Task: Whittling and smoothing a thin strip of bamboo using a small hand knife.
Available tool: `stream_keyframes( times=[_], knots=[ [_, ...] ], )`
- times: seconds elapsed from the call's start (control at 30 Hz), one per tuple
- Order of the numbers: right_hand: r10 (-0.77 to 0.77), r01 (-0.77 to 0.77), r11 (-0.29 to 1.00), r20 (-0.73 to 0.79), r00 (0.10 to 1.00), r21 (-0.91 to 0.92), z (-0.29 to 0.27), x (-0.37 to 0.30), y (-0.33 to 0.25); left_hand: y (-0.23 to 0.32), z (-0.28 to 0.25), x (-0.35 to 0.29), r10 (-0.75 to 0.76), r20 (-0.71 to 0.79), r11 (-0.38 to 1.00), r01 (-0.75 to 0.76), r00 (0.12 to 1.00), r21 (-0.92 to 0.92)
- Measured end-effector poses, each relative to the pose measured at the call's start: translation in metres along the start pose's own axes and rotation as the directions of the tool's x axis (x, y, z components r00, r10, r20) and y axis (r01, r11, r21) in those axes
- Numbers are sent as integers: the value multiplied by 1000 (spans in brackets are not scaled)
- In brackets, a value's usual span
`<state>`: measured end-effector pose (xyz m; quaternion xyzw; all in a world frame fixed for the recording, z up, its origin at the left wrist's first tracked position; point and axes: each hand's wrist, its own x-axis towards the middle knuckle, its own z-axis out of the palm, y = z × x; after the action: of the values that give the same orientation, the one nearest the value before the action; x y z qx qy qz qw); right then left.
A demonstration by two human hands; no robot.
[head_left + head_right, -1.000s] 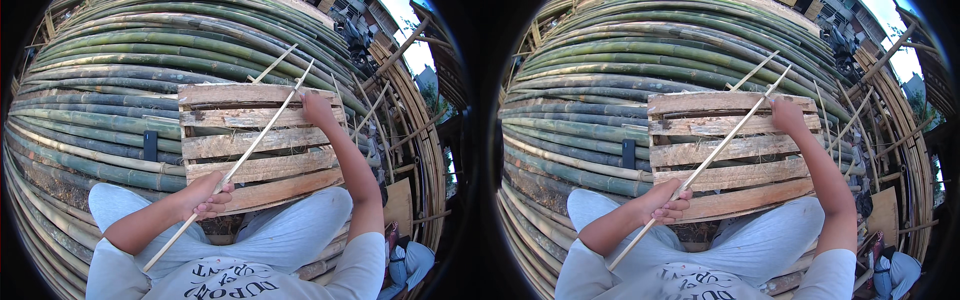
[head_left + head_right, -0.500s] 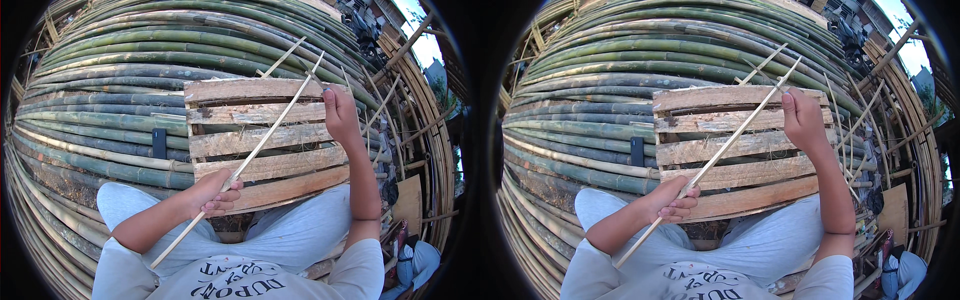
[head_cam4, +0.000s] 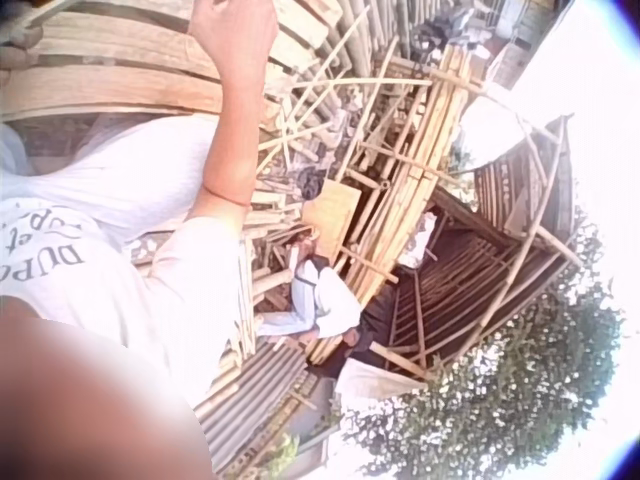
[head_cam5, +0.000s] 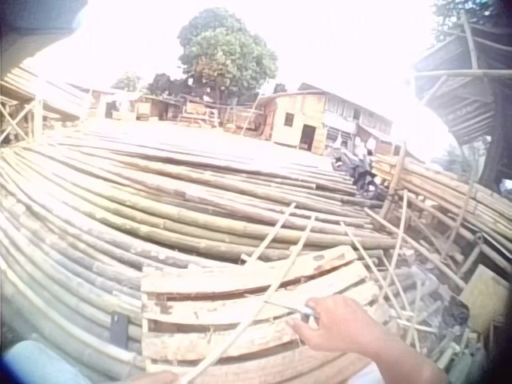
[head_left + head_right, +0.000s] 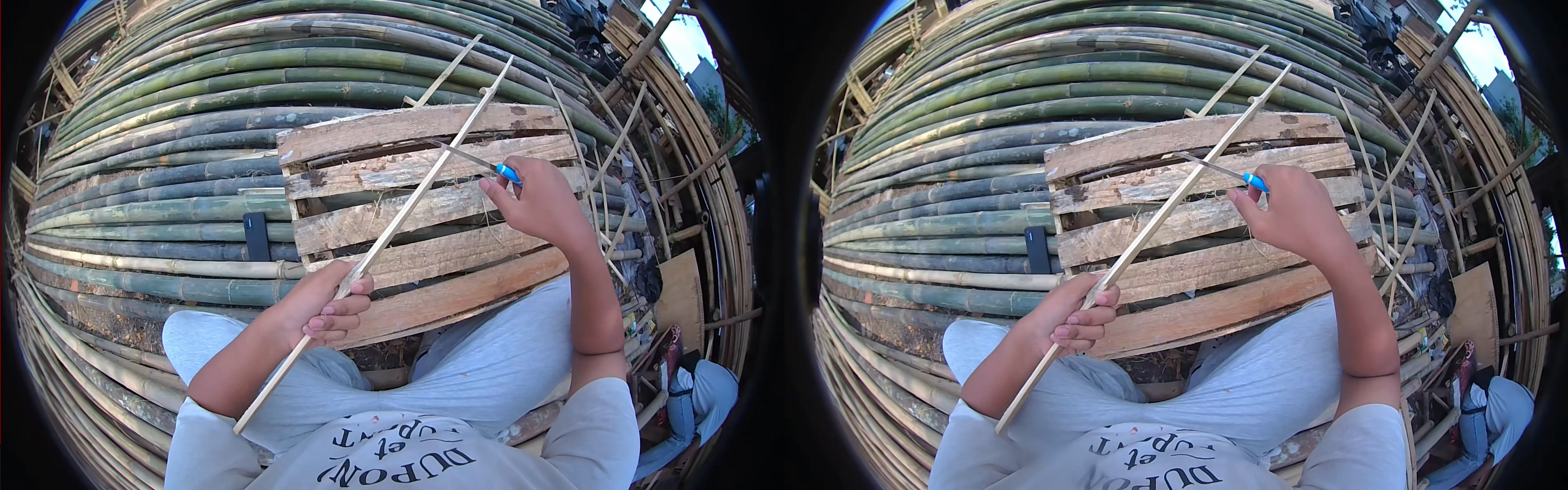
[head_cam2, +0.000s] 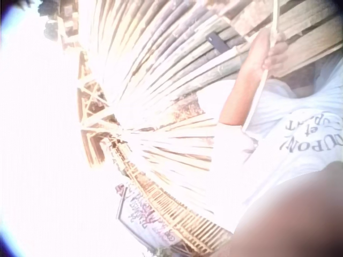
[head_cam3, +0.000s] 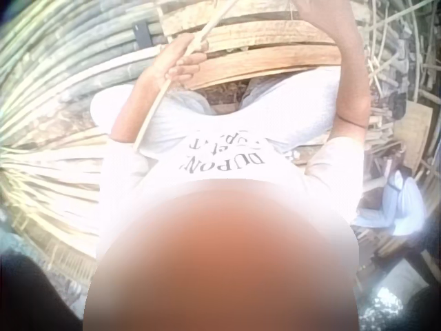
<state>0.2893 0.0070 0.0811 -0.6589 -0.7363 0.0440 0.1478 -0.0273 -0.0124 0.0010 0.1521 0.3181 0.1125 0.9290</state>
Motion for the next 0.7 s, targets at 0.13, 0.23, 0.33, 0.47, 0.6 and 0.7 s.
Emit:
stream_keyframes(
  times=[0.13, 0.23, 0.33, 0.47, 0.6, 0.7],
  knots=[
    [222, -174, 968, 294, 930, -180, 4, 16, 38, 2, 4, -1, 0, -7, 1000, 0, 1000, -17],
    [226, -226, 973, 322, 919, -40, 15, 25, 63, 3, 2, -3, 11, 31, 999, -10, 999, -44],
    [138, -147, 942, 49, 989, 303, 25, 22, 86, 5, 4, -8, 22, 15, 998, -22, 1000, -53],
    [188, -180, 982, 286, 939, -54, 9, 12, 79, 8, 6, -13, 46, -3, 998, -46, 999, -32],
    [-46, 68, 997, 437, 898, -36, 11, -7, 34, 8, 7, -15, 75, 1, 997, -75, 997, -9],
    [-143, 87, 989, 594, 792, 121, 2, -5, 23, 9, 9, -14, 69, 6, 998, -69, 998, -2]
  ],
)
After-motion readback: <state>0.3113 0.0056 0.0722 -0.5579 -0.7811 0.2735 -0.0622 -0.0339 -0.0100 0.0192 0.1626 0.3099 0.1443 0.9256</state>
